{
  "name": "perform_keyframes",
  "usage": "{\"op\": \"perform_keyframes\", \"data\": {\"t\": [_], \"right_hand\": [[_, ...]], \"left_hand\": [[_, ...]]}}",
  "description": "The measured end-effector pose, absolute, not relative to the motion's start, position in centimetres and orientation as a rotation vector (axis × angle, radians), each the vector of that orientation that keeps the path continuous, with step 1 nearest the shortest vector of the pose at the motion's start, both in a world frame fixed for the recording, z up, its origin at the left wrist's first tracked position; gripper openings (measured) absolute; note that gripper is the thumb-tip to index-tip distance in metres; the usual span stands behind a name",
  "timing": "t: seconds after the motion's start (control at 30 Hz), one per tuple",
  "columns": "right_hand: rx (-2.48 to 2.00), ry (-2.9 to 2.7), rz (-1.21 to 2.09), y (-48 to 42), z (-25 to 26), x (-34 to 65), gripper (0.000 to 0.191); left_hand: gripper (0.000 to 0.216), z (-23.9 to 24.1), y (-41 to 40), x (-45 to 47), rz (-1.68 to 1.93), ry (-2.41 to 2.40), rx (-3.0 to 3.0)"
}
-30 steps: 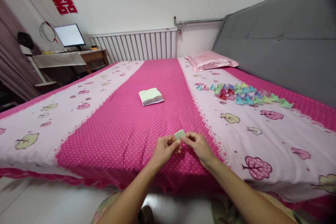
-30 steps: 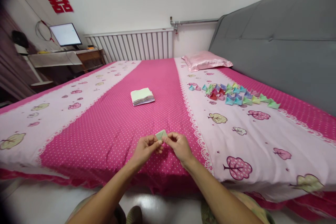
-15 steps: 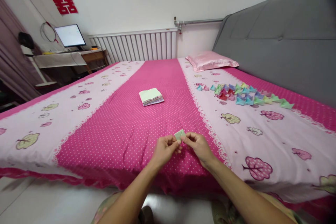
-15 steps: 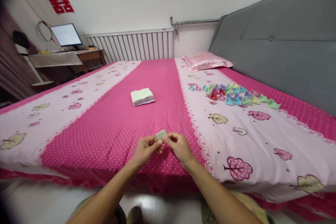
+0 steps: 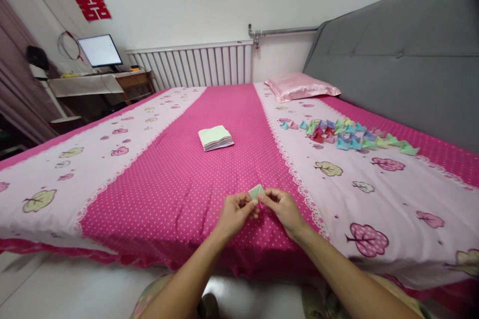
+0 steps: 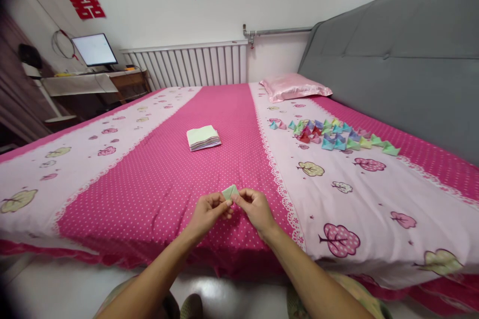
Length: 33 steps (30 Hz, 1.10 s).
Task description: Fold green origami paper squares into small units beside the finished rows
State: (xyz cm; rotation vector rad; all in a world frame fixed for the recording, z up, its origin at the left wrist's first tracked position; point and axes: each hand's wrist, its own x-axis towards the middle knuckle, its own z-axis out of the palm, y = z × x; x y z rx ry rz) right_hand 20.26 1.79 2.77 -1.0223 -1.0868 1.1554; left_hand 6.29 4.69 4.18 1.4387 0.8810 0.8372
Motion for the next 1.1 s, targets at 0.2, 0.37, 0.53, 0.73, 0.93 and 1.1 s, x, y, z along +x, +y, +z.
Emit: {"op": "perform_keyframes", "data": {"t": [0.2,0.37,0.53,0.73,0.93,1.1], "right_hand": [[-1.029,-1.092,1.150,1.8,2.9,20.3,0.024],[-1.034,-1.089,1.149,1.8,2.9,20.3,0.023],[-1.029,-1.087,1.157,1.8,2.9,20.3,0.024],[-1.027,-1.095,1.151,1.8,2.9,20.2,0.022],[-1.058,-1.121,1.097,1.9,2.6,20.3,0.023],[-1.172,-1.095,0.739,1.4,4.9,20.6,0.028]], "left_hand": [[0.025,3.9,4.8,6.3,0.837,0.882,1.447],[0.025,3.7,4.9,6.3,0.830,0.878,1.439],[0.026,3.9,4.8,6.3,0.833,0.882,1.444],[0.025,3.9,4.8,6.3,0.835,0.877,1.444],[0.024,3.6,4.9,6.3,0.845,0.852,1.453],[0.025,3.5,5.1,6.2,0.866,0.920,1.405]]}}
